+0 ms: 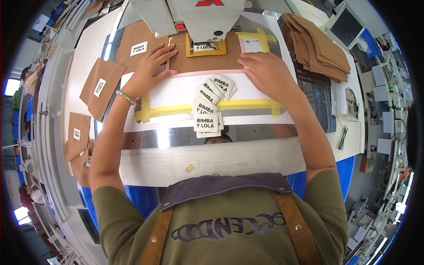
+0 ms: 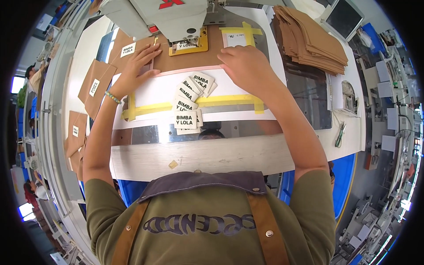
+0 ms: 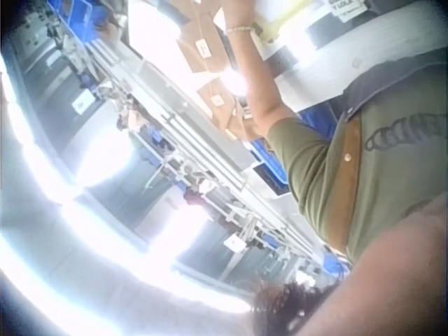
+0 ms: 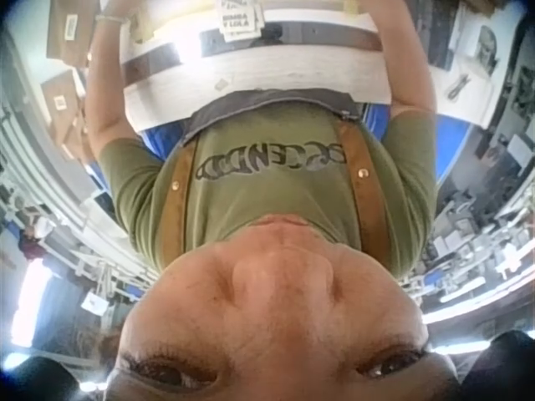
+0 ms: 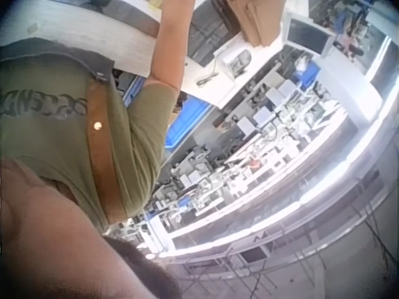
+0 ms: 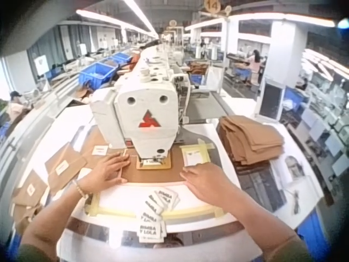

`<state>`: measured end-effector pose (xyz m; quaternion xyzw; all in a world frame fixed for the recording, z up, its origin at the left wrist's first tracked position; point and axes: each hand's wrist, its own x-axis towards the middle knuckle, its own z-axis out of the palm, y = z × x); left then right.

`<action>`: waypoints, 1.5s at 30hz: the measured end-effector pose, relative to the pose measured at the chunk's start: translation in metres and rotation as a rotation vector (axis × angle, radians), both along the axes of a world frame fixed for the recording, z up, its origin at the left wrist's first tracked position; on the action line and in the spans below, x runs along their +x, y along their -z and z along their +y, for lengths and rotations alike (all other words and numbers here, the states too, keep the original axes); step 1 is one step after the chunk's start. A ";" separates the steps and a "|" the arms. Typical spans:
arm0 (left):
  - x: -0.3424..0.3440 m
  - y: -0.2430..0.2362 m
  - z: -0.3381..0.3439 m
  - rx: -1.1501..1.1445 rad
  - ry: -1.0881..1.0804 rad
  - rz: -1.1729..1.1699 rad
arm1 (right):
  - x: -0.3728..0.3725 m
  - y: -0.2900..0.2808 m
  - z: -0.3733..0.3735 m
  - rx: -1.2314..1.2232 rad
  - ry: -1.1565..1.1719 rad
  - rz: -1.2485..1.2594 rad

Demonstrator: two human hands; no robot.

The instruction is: The recorder is sewing branded labels onto leather pieces using an industrial sewing machine.

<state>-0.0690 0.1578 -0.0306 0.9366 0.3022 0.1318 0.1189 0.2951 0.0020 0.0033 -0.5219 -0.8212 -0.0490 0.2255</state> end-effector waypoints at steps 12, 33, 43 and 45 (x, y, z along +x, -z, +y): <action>0.004 -0.002 0.006 -0.087 -0.017 -0.077 | -0.012 0.006 0.008 -0.204 0.117 -0.208; 0.026 -0.004 -0.052 0.351 0.285 -0.134 | 0.015 -0.003 -0.028 -0.161 0.169 -0.248; -0.125 -0.007 -0.012 0.306 -0.293 0.044 | 0.067 -0.030 -0.053 -0.183 0.276 -0.124; -0.121 -0.024 -0.011 0.182 -0.338 0.061 | 0.087 -0.044 -0.055 -0.126 0.380 -0.062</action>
